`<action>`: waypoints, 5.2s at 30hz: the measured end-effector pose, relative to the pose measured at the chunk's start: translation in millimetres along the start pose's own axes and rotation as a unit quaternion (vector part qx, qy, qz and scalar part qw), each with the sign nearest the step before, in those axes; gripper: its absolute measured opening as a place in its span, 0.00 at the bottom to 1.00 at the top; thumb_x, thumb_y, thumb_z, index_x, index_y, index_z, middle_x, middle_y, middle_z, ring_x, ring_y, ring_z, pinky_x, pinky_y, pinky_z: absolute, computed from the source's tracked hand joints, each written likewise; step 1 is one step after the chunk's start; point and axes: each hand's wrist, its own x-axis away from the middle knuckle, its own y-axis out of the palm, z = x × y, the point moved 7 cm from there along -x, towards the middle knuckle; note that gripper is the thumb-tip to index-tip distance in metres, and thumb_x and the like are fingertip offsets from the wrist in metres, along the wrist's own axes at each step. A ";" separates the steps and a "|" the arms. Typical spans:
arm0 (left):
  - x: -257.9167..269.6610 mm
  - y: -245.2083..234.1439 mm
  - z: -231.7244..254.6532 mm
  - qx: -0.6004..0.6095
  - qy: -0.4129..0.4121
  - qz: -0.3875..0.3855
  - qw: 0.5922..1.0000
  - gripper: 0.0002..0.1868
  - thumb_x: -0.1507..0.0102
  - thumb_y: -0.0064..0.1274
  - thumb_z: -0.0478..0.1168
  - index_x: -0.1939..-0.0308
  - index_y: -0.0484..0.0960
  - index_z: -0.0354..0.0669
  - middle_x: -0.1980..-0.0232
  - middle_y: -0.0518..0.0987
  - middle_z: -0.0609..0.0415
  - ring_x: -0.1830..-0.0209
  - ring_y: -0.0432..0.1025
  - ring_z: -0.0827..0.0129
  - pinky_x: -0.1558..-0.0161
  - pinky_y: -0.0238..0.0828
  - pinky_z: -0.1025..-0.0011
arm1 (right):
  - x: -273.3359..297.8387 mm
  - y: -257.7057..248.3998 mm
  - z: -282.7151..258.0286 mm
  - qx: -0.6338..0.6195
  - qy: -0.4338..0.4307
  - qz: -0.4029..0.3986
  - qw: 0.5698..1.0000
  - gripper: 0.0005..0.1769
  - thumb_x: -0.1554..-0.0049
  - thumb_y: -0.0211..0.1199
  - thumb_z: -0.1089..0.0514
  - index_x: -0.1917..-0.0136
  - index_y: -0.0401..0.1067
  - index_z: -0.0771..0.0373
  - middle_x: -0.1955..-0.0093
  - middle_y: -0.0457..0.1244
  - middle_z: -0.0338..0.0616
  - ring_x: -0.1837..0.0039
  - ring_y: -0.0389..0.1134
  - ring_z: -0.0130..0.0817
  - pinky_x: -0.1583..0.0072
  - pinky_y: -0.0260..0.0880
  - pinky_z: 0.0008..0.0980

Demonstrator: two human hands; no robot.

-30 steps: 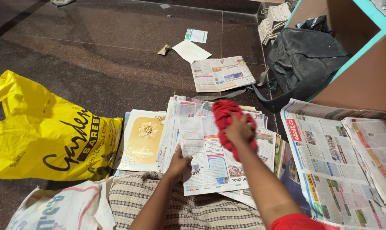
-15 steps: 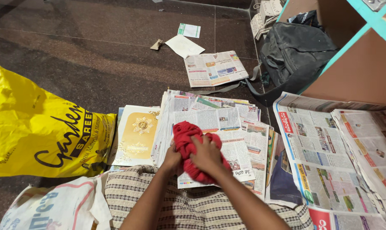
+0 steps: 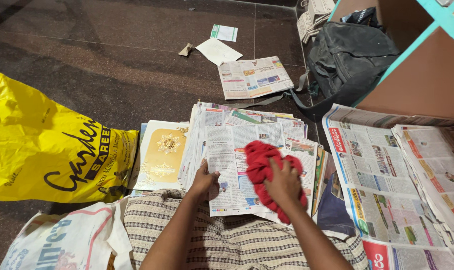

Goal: The person sits on the floor and wipes the surface of a stack of newspapers using a red cloth. They repeatedly pick up individual newspapers, wipe them, and place them back into the pile.

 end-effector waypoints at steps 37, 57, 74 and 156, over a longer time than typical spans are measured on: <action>70.9 44.1 132.8 -0.692 0.235 -0.046 0.681 0.13 0.50 0.65 0.34 0.63 0.87 0.55 0.23 0.63 0.55 0.20 0.46 0.53 0.26 0.47 0.47 | -31.8 37.9 200.3 -0.234 0.209 0.158 0.936 0.50 0.56 0.72 0.45 0.22 0.61 0.50 0.27 0.58 0.59 0.30 0.64 0.58 0.31 0.63 0.55; 80.5 37.0 93.6 -0.675 0.225 -0.074 0.698 0.36 0.41 0.50 0.53 0.28 0.64 0.56 0.24 0.60 0.48 0.21 0.47 0.49 0.25 0.28 0.38 | 13.3 -14.0 -115.7 -0.184 -0.147 -0.001 0.972 0.45 0.54 0.73 0.53 0.26 0.60 0.45 0.24 0.52 0.54 0.29 0.58 0.59 0.34 0.66 0.52; 82.5 40.3 104.1 -0.637 0.214 -0.052 0.738 0.27 0.32 0.35 0.59 0.33 0.73 0.58 0.20 0.56 0.54 0.18 0.41 0.59 0.24 0.25 0.44 | -93.4 6.1 19.7 -0.004 0.084 0.030 0.996 0.46 0.50 0.72 0.42 0.23 0.56 0.40 0.28 0.54 0.49 0.31 0.60 0.55 0.38 0.68 0.53; 108.6 54.5 114.8 -0.507 0.370 -0.135 0.767 0.20 0.38 0.46 0.30 0.43 0.81 0.46 0.42 0.81 0.49 0.36 0.71 0.61 0.23 0.46 0.50 | -6.3 27.3 189.1 -0.201 0.048 0.313 0.927 0.36 0.50 0.82 0.52 0.33 0.69 0.63 0.47 0.70 0.55 0.53 0.70 0.41 0.54 0.70 0.37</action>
